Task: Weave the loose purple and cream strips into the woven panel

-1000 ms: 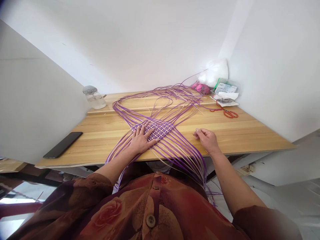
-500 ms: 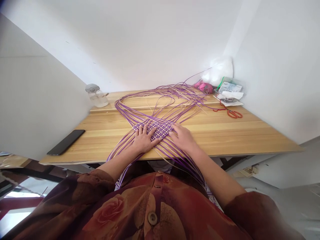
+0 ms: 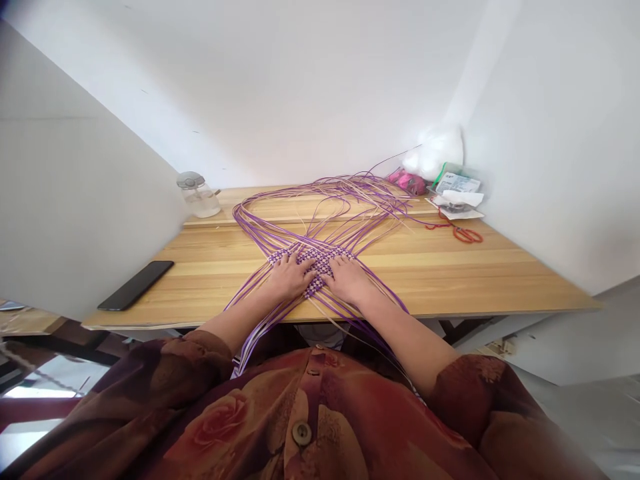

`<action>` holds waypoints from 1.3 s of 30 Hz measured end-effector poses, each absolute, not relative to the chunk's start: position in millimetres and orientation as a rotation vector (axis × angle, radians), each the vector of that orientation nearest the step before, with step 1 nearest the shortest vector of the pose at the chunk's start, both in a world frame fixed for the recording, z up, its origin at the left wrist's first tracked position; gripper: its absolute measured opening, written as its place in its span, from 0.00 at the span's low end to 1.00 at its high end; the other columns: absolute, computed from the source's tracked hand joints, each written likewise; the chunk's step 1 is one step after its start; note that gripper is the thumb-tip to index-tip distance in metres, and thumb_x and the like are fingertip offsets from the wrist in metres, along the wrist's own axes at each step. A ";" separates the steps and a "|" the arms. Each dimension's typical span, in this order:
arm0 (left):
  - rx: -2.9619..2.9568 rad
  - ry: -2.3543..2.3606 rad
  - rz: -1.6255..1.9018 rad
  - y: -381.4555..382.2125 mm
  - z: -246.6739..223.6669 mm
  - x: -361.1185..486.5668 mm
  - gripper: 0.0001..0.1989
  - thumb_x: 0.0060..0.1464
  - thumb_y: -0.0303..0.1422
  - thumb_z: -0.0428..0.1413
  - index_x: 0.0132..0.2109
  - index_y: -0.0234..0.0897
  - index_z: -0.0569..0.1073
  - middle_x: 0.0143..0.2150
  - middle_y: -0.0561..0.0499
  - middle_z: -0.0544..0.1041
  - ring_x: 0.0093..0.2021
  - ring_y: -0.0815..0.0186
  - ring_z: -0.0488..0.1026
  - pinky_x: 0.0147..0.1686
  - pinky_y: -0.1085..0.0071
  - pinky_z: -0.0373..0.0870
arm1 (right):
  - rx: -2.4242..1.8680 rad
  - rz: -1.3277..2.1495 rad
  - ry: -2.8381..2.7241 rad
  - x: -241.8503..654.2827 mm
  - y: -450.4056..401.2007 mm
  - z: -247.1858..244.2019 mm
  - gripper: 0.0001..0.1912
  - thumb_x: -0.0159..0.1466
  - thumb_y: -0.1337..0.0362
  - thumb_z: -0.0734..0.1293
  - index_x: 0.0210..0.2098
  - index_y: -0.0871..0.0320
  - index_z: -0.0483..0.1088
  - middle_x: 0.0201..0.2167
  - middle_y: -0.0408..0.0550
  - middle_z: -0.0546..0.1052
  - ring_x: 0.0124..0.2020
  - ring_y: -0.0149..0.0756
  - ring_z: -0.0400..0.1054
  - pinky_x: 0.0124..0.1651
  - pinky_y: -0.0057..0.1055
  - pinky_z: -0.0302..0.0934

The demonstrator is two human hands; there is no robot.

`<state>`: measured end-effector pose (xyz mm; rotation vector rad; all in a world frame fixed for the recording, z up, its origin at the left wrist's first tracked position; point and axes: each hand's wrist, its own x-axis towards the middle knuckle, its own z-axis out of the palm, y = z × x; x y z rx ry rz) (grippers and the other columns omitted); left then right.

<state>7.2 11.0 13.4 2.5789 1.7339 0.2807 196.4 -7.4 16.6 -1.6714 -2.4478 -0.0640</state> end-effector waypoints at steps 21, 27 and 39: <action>2.785 1.342 0.106 30.4 20.4 9.2 0.32 0.60 0.46 0.42 0.69 0.42 0.55 0.70 0.47 0.58 0.67 0.50 0.56 0.63 0.49 0.55 | -1.623 -0.042 -2.474 166.3 35.0 10.1 0.23 0.65 0.70 0.54 0.57 0.67 0.66 0.57 0.59 0.70 0.60 0.42 0.62 0.62 0.35 0.52; 2.622 1.691 0.309 14.8 1.7 4.9 0.37 0.59 0.53 0.42 0.70 0.45 0.52 0.74 0.45 0.47 0.73 0.45 0.39 0.67 0.48 0.43 | -1.586 -0.059 -2.462 171.5 37.2 -2.0 0.24 0.67 0.69 0.54 0.60 0.68 0.63 0.61 0.59 0.67 0.63 0.42 0.58 0.65 0.37 0.48; 2.601 1.728 0.198 32.0 25.1 -2.5 0.43 0.51 0.61 0.46 0.63 0.33 0.65 0.57 0.33 0.72 0.58 0.41 0.68 0.56 0.52 0.64 | -1.699 -0.057 -2.428 164.5 33.1 13.7 0.18 0.67 0.65 0.56 0.52 0.62 0.70 0.53 0.55 0.74 0.54 0.42 0.66 0.57 0.34 0.57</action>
